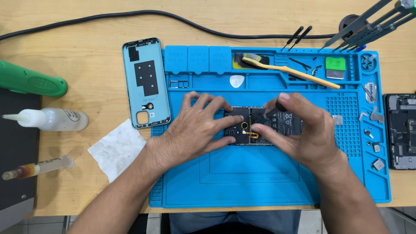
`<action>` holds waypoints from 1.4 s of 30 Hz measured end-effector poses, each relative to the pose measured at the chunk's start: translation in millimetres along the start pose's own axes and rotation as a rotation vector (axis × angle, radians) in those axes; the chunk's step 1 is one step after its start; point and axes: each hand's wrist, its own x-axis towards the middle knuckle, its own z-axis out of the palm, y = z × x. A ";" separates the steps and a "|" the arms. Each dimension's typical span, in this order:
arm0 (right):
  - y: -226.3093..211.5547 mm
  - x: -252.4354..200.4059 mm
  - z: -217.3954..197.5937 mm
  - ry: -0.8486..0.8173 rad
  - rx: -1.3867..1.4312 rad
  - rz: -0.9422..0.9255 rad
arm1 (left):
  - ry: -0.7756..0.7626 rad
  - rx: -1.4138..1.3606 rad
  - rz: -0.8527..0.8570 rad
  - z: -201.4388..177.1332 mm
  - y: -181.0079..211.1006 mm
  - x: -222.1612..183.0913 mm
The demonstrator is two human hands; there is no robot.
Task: The person opens a drawer to retrieve a small component, then uses a screwdriver to remove screws from a disassembled smartphone placed on a blue work mat. The person manipulates the phone's internal components and places the screwdriver back on the mat.
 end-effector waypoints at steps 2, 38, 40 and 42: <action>-6.2 2.8 0.6 -0.009 0.094 0.026 | 0.009 -0.002 -0.002 -0.3 0.7 0.2; 33.5 -26.5 26.9 0.127 -0.027 0.023 | -0.082 -0.161 -0.063 2.3 2.0 2.0; 33.8 -26.9 26.9 0.128 -0.045 0.020 | -0.082 -0.165 -0.063 1.4 2.8 2.3; 34.8 -27.0 27.4 0.133 -0.023 0.037 | -0.073 -0.165 -0.061 0.0 3.3 2.9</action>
